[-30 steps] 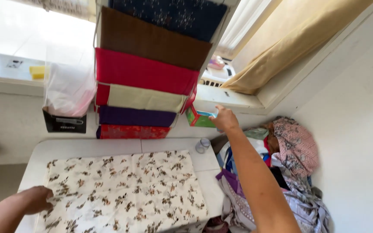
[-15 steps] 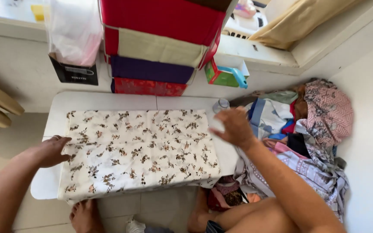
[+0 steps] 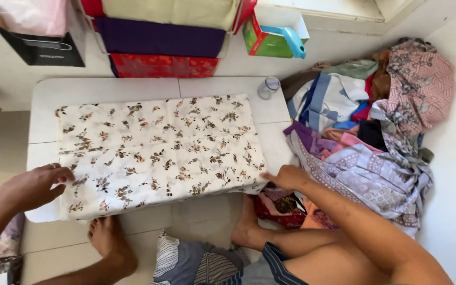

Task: Using a lint roller to clean a piece of floral fabric and then folding it neatly on a small table.

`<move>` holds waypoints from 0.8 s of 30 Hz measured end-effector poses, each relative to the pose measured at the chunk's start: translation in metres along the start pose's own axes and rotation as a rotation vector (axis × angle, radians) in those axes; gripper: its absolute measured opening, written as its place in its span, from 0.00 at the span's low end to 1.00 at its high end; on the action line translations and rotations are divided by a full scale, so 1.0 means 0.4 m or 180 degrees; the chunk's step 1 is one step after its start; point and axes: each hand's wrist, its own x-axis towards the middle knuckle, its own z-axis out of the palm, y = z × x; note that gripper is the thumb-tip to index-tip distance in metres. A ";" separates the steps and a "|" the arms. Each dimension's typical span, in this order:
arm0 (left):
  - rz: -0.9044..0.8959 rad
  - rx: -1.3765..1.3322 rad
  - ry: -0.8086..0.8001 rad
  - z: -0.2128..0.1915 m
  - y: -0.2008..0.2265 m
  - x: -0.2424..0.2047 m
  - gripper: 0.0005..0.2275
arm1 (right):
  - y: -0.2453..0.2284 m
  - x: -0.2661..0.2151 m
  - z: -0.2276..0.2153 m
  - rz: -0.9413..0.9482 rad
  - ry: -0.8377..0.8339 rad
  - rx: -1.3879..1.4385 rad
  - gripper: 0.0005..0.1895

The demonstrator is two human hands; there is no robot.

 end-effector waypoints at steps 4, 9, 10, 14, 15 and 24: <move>0.0036 0.0271 -0.0139 0.016 0.014 0.009 0.13 | 0.012 0.013 0.079 -0.0003 -0.1042 0.1645 0.27; -0.0305 0.0207 -0.0274 -0.039 0.064 -0.038 0.13 | 0.016 0.045 0.147 0.0122 -0.1517 0.2820 0.20; -0.0289 0.0165 -0.0250 -0.040 0.061 -0.040 0.13 | 0.022 0.057 0.156 0.0087 -0.1297 0.2867 0.17; -0.0450 0.0435 -0.0005 -0.089 0.097 -0.070 0.17 | 0.034 0.091 0.148 0.0056 -0.1134 0.2789 0.14; -0.0471 0.0418 -0.0020 -0.080 0.096 -0.060 0.17 | 0.022 0.081 0.124 0.0043 -0.1152 0.2766 0.14; 0.0931 -0.0613 0.0646 -0.283 0.410 -0.088 0.17 | -0.051 0.060 -0.009 -0.0245 -0.0559 0.4573 0.35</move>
